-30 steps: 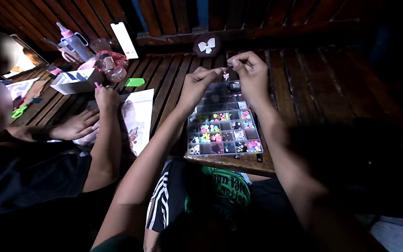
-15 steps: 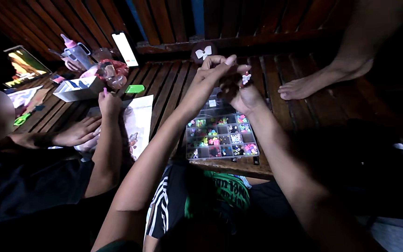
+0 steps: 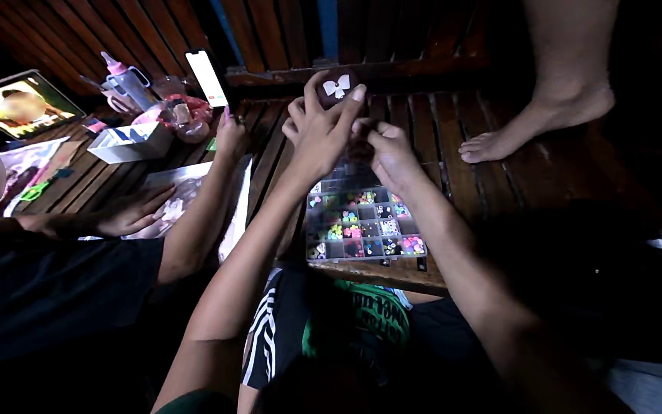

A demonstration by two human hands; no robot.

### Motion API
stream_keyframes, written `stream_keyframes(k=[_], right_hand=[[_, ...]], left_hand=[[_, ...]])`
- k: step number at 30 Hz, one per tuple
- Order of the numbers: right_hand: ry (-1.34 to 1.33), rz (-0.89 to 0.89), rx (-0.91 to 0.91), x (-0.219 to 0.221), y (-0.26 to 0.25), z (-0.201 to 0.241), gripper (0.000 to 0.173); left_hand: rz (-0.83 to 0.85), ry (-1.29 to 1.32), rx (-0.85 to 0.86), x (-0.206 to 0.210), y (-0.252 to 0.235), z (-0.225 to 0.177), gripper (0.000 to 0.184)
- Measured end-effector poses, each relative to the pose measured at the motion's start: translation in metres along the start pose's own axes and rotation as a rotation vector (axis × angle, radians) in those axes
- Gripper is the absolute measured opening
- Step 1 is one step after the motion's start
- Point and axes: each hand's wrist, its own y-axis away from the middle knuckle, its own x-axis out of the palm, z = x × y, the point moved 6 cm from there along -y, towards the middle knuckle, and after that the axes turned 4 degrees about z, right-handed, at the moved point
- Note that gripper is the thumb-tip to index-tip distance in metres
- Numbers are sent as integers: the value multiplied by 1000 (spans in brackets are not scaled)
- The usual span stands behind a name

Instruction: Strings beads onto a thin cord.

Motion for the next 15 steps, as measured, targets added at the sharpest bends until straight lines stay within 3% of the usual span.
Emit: stream_keyframes(k=[3,7,12,15], right_hand=[[260,-26,-112,-2,2,15,12],[413,-65,-303,-8,-1,19,13],[690,-172,-545,-19,-2,26,17],[684,-183,-651,-22,-2,31,16]], left_hand=[[2,-15,-54,-4,3,18,47],[42,-13,-96,-4,7,34,48],[126,1,-64,-4,12,37,49],[221,85,7,-3,16,27,49]])
